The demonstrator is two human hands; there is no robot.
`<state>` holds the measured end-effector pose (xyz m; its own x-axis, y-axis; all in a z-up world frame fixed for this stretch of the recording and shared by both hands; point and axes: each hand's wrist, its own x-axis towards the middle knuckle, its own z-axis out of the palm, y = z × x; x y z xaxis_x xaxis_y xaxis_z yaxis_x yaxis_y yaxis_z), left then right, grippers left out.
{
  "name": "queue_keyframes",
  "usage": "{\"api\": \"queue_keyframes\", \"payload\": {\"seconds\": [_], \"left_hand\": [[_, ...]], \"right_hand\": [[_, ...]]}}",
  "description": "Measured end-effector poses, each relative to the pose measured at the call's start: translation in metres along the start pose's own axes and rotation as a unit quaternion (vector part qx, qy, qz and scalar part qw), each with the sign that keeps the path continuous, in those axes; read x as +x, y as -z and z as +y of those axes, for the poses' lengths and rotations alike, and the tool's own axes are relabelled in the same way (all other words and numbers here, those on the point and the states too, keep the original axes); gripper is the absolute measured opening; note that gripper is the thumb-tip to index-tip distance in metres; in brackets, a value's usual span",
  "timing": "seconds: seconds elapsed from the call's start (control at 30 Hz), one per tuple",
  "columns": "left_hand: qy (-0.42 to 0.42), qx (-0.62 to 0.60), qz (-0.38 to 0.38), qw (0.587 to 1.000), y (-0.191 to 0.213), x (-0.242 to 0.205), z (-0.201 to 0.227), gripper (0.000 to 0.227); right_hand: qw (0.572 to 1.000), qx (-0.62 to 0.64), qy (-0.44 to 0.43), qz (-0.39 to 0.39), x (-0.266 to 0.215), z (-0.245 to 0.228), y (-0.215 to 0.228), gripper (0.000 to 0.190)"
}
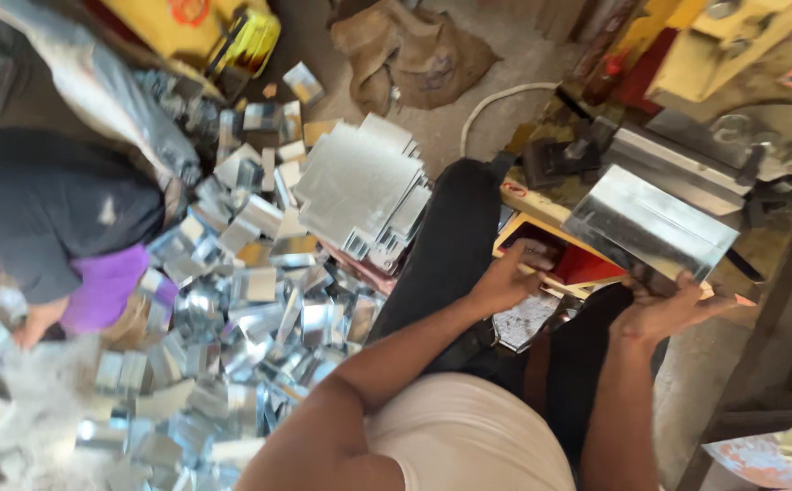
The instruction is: The person sits on the floor and repeatedly places rectangular metal sheets into a hydraulic press machine. They align the sheets, operate the press to cut or shape them, and then remove the processed pieces, placing them into a growing pile on the floor.
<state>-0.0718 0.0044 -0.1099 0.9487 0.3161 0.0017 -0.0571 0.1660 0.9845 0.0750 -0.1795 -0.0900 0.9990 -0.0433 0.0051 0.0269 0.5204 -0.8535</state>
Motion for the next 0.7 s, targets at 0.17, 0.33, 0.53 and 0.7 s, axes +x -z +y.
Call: {"api": "queue_keyframes", "payload": {"seconds": [0.17, 0.33, 0.53, 0.7], "left_hand": [[0.104, 0.095, 0.041, 0.989, -0.002, -0.011, -0.036, 0.030], [-0.113, 0.028, 0.027, 0.993, -0.007, -0.003, -0.033, 0.040], [-0.023, 0.192, 0.191, 0.962, 0.064, -0.001, 0.038, 0.032], [-0.116, 0.528, 0.401, 0.740, 0.191, 0.023, 0.050, 0.050]], "right_hand": [[0.997, 0.040, -0.020, -0.055, -0.058, -0.012, -0.062, 0.052], [0.950, 0.069, -0.145, -0.267, -0.125, -0.020, -0.137, 0.046], [0.835, -0.065, -0.181, -0.516, -0.127, -0.028, -0.152, 0.024], [0.897, -0.024, -0.227, -0.378, -0.107, -0.027, -0.122, 0.024]]}}
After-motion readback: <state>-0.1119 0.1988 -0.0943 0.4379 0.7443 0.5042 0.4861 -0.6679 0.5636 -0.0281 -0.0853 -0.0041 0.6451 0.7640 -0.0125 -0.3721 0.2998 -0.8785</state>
